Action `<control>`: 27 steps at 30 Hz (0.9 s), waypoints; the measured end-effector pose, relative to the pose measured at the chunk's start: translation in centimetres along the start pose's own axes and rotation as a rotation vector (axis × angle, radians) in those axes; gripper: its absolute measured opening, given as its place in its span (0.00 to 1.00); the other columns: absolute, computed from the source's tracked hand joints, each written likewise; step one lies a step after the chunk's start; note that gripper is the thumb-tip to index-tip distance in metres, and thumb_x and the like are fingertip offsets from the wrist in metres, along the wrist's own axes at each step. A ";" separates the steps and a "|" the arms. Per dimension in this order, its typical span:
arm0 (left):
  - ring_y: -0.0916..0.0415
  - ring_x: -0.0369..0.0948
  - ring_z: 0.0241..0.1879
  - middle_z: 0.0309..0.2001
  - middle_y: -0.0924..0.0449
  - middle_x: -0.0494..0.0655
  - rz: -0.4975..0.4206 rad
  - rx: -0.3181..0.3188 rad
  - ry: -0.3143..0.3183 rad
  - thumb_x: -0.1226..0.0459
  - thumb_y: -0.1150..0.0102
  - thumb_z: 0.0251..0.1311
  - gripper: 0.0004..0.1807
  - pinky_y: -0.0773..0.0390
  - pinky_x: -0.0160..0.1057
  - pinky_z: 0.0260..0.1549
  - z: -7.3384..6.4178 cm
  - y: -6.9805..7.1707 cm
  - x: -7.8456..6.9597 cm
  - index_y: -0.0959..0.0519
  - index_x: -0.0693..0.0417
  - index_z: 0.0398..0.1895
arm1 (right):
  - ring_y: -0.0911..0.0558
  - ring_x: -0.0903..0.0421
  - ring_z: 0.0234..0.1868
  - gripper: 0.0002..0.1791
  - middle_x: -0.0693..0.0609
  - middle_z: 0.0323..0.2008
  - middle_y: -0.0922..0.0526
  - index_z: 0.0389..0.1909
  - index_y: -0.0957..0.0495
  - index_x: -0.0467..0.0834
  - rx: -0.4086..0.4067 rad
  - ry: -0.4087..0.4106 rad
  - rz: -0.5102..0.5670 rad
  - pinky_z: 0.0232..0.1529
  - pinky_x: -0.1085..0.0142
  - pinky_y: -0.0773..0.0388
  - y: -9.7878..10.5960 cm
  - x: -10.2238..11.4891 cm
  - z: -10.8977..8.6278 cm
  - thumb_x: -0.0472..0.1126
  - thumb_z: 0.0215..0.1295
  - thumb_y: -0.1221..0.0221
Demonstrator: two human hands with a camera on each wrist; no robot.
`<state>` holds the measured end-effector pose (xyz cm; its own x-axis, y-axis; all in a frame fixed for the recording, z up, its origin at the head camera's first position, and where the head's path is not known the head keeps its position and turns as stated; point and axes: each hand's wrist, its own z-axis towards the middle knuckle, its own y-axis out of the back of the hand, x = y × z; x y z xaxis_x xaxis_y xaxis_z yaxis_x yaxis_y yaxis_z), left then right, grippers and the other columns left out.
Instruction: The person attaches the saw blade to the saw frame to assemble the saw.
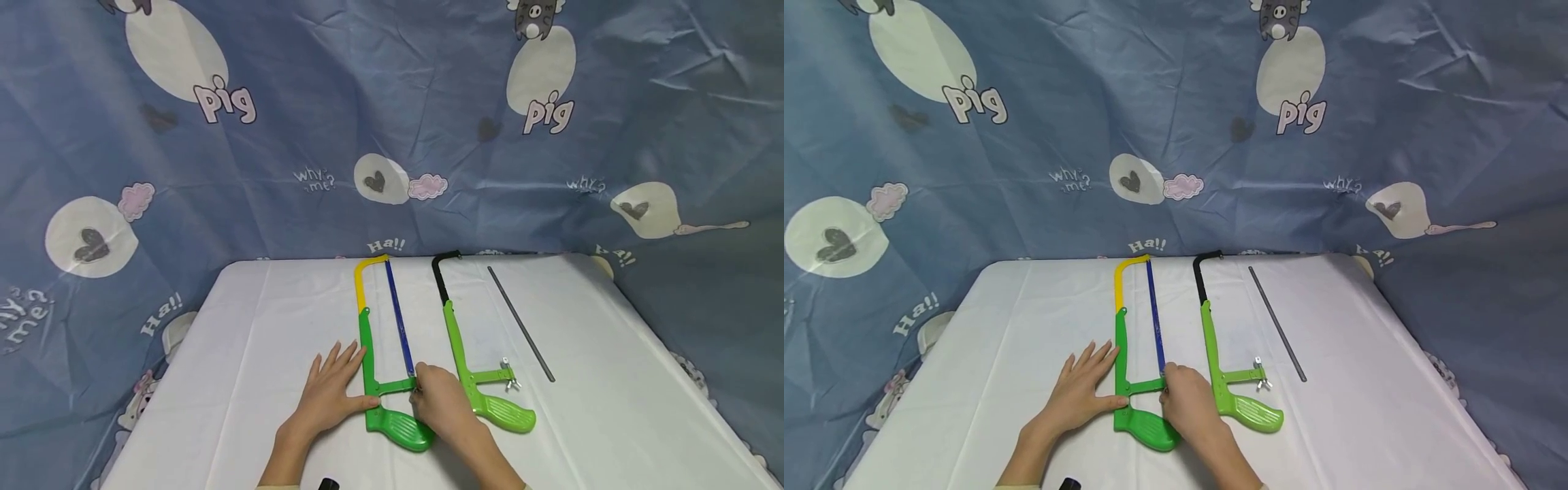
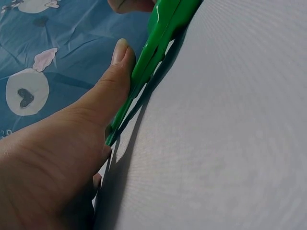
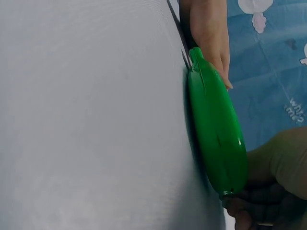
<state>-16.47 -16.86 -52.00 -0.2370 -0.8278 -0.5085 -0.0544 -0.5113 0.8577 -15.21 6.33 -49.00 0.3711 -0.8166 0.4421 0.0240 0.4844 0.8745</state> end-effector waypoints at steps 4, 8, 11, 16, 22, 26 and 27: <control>0.58 0.55 0.80 0.78 0.44 0.47 0.003 0.010 0.007 0.28 0.36 0.43 0.58 0.65 0.64 0.75 0.0 -0.1 0.0 0.40 0.43 0.77 | 0.28 0.63 0.18 0.10 0.55 0.17 0.23 0.24 0.24 0.44 -0.044 0.021 -0.097 0.19 0.70 0.33 0.0 0.4 -0.1 0.31 0.51 0.31; 0.59 0.54 0.80 0.78 0.44 0.47 0.003 0.016 0.017 0.27 0.37 0.43 0.58 0.65 0.64 0.75 0.0 0.0 0.0 0.40 0.42 0.77 | 0.24 0.58 0.19 0.07 0.51 0.18 0.22 0.24 0.22 0.41 -0.053 0.019 -0.174 0.19 0.67 0.29 0.0 0.8 0.0 0.30 0.51 0.33; 0.59 0.54 0.80 0.78 0.44 0.46 0.007 0.017 0.018 0.26 0.38 0.43 0.58 0.65 0.64 0.75 0.1 0.0 -0.1 0.40 0.41 0.77 | 0.23 0.57 0.20 0.06 0.50 0.18 0.21 0.23 0.22 0.41 -0.041 0.002 -0.199 0.19 0.66 0.28 0.1 1.1 0.0 0.31 0.51 0.34; 0.58 0.54 0.80 0.78 0.44 0.46 0.008 0.013 0.013 0.27 0.37 0.43 0.58 0.65 0.64 0.75 0.1 0.1 -0.5 0.39 0.42 0.76 | 0.22 0.55 0.20 0.07 0.49 0.18 0.21 0.24 0.22 0.41 -0.028 -0.003 -0.213 0.19 0.65 0.28 0.1 1.2 0.1 0.33 0.52 0.32; 0.59 0.54 0.80 0.79 0.46 0.46 0.019 0.036 0.020 0.28 0.35 0.42 0.58 0.65 0.64 0.75 0.1 0.3 -0.6 0.40 0.43 0.77 | 0.26 0.58 0.19 0.09 0.51 0.19 0.22 0.25 0.25 0.42 0.049 -0.112 0.016 0.19 0.68 0.32 0.5 0.5 0.3 0.36 0.59 0.34; 0.59 0.54 0.80 0.79 0.46 0.46 0.038 0.044 0.027 0.28 0.36 0.42 0.59 0.65 0.64 0.75 0.0 0.3 -0.4 0.40 0.43 0.77 | 0.29 0.60 0.19 0.10 0.53 0.17 0.23 0.23 0.21 0.41 0.148 -0.202 0.205 0.19 0.69 0.32 0.8 -0.4 0.4 0.37 0.66 0.40; 0.60 0.54 0.80 0.79 0.46 0.45 0.040 0.046 0.029 0.28 0.36 0.42 0.59 0.65 0.64 0.75 0.0 0.3 -0.3 0.41 0.42 0.77 | 0.30 0.60 0.18 0.12 0.53 0.17 0.23 0.23 0.20 0.41 0.172 -0.213 0.248 0.18 0.69 0.33 0.9 -0.6 0.3 0.37 0.67 0.41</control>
<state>-16.43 -16.76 -51.57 -0.2120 -0.8540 -0.4752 -0.0897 -0.4672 0.8796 -15.73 7.12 -48.43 0.1439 -0.7368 0.6606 -0.2056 0.6307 0.7483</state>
